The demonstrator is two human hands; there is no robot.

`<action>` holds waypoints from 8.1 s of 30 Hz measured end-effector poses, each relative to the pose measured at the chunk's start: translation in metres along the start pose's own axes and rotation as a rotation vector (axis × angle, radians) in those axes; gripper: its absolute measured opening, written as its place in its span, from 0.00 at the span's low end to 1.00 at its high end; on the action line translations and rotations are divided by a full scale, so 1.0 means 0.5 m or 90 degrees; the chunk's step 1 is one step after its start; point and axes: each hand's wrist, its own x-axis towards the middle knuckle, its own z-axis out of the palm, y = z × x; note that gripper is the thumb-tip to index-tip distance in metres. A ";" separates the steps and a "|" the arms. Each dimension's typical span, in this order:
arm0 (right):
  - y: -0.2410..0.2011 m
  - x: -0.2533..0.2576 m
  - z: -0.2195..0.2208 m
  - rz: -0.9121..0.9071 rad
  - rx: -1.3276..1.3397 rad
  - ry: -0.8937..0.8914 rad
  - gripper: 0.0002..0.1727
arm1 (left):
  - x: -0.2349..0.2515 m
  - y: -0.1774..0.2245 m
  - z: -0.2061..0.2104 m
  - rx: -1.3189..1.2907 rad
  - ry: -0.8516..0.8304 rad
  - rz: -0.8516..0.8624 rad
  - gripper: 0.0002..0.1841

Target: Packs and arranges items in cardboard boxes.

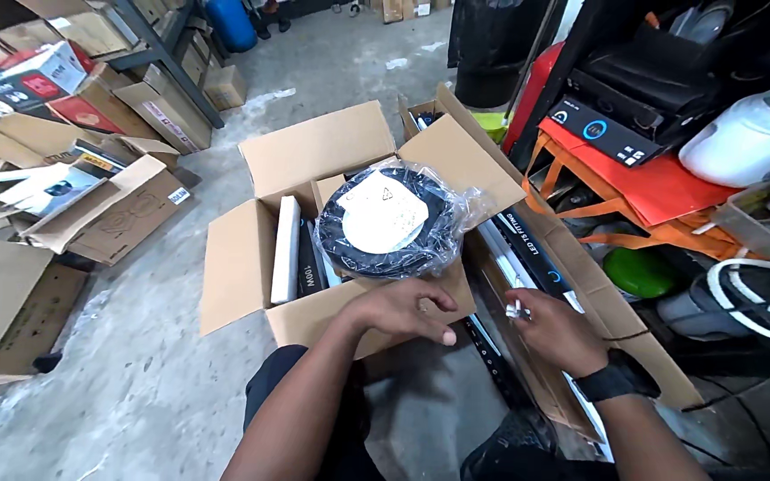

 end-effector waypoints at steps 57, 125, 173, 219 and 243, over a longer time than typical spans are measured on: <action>-0.024 0.003 0.020 0.102 -0.095 -0.230 0.35 | 0.150 -0.088 -0.020 0.560 0.247 -0.274 0.45; -0.005 -0.110 -0.100 0.011 0.194 0.331 0.27 | -0.107 0.158 -0.001 -0.022 0.758 0.309 0.22; 0.057 -0.106 -0.102 -0.056 0.268 0.342 0.26 | 0.217 -0.109 -0.095 0.708 0.377 -0.188 0.18; -0.096 0.052 -0.025 -0.071 0.067 -0.045 0.27 | 0.369 -0.219 -0.284 0.423 0.369 -0.479 0.47; -0.112 0.075 0.007 -0.104 -0.015 -0.196 0.20 | 0.400 -0.272 -0.310 0.521 0.400 -0.334 0.33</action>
